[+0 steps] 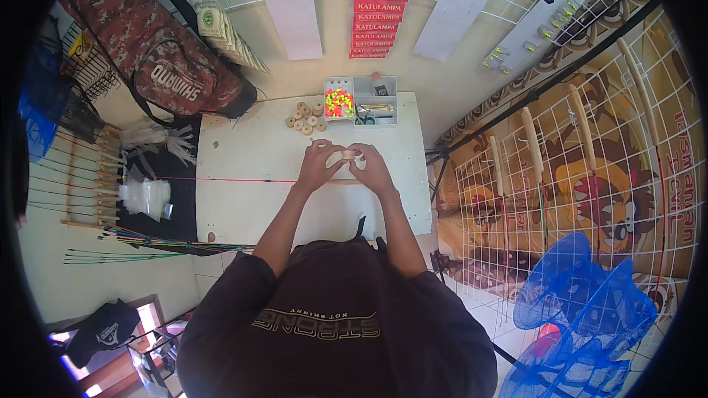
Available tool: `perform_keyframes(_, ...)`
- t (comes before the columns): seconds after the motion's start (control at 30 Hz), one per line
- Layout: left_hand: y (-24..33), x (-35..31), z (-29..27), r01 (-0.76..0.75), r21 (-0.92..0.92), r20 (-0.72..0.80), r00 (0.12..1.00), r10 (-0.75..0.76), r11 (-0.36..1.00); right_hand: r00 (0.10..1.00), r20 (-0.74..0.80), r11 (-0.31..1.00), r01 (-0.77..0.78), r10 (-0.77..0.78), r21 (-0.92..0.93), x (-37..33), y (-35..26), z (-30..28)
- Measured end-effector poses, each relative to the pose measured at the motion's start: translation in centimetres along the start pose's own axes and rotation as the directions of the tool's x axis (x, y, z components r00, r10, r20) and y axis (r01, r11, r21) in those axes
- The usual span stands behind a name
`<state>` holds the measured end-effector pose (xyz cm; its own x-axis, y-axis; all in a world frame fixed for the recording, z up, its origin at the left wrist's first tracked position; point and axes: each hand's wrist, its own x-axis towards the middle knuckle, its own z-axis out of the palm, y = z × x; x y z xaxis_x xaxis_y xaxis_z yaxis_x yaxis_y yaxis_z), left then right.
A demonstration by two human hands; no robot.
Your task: Assembling or preparing fishing lures and components on a retail counter.
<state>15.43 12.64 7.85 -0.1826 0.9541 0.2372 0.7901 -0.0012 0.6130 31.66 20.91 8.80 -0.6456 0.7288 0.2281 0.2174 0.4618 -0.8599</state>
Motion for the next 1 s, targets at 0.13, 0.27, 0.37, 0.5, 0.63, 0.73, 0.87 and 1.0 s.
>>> perform_keyframes(0.13, -0.19, -0.19, -0.04, -0.014, -0.02, -0.022, 1.0, 0.013, 1.0, 0.996, 0.055, 0.995, 0.076, -0.073, -0.063, 0.24, 0.06, -0.07)
perform_keyframes(0.27, -0.07, -0.33, -0.41, 0.026, -0.041, -0.004, 1.0, -0.027, 0.999, 0.997, 0.069, 0.999, 0.047, -0.047, 0.008, 0.26, 0.27, -0.05)
perform_keyframes(0.37, -0.2, -0.54, -0.45, 0.039, -0.028, 0.014, 0.999, -0.039, 0.999, 0.999, 0.041, 0.995, 0.01, -0.015, 0.103, -0.04, 0.42, 0.46)
perform_keyframes(0.5, -0.16, -0.7, -0.65, 0.011, -0.015, 0.025, 1.0, -0.011, 1.0, 0.987, 0.038, 0.981, 0.159, -0.155, -0.115, 0.14, -0.02, 0.45)
perform_keyframes(0.63, 0.2, -0.65, -0.68, 0.021, -0.039, 0.003, 1.0, -0.02, 0.999, 0.994, 0.102, 1.0, 0.021, -0.023, 0.018, 0.14, 0.18, 0.21)
perform_keyframes(0.73, 0.07, -0.61, -0.78, 0.027, -0.045, -0.004, 1.0, -0.027, 0.999, 0.994, 0.094, 0.976, -0.081, 0.063, 0.202, -0.14, 0.28, 0.51)
perform_keyframes(0.87, -0.31, -0.53, -0.7, -0.005, -0.008, 0.025, 1.0, 0.006, 1.0, 0.997, 0.033, 0.996, 0.066, -0.068, 0.059, -0.22, -0.14, 0.42)
perform_keyframes(1.0, 0.12, -0.39, -0.6, 0.005, -0.028, 0.026, 1.0, -0.005, 1.0, 0.991, 0.052, 0.981, 0.128, -0.121, -0.147, -0.24, 0.45, 0.09)
